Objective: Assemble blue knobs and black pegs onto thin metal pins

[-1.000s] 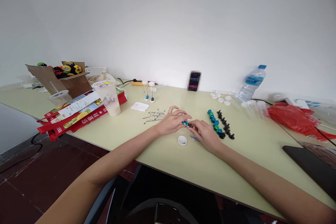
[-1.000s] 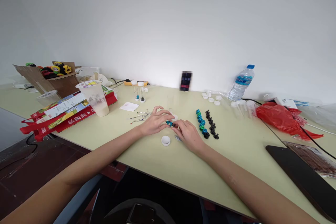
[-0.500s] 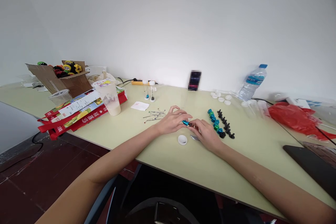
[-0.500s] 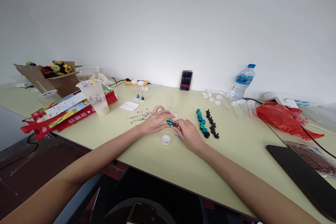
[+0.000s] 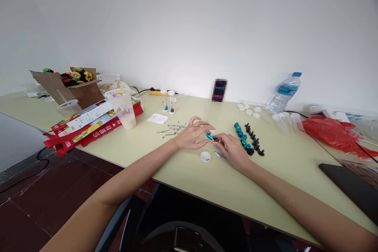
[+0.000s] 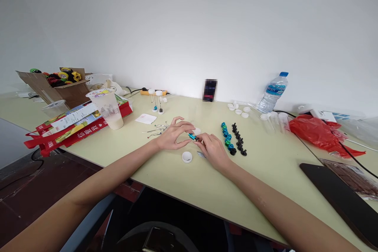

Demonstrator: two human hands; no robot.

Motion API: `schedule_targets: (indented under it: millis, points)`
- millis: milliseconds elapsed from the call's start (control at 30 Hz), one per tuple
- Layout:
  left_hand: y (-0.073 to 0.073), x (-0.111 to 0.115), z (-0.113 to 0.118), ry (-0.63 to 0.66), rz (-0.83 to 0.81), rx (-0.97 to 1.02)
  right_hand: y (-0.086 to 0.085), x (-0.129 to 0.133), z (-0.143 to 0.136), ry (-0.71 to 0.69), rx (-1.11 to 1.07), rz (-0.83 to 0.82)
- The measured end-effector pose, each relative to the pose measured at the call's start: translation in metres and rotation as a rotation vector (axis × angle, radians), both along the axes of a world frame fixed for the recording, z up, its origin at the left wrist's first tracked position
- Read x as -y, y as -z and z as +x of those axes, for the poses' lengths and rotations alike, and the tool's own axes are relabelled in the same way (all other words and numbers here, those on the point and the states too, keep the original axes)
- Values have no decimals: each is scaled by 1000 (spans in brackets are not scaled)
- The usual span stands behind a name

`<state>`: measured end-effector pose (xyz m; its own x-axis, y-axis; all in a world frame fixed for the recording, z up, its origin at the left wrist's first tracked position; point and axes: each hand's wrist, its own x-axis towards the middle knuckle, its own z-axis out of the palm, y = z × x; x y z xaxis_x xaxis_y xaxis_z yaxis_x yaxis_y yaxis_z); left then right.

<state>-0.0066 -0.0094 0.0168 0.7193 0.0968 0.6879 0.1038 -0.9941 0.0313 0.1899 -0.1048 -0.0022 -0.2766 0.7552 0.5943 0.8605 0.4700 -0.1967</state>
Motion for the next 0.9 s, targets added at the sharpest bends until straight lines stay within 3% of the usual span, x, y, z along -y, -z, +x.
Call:
schedule_targets:
  millis: [333, 533, 733, 900]
  points:
    - [-1, 3, -1, 27, -2, 130, 4, -3, 3, 29, -40, -26]
    - [-2, 2, 1, -27, -42, -39, 0, 0, 1, -5, -1, 12]
    - [5, -3, 3, -45, 4, 14, 0, 0, 1, -7, 12, 4]
    - [2, -1, 2, -68, 6, -6, 2, -2, 2, 3, -3, -3]
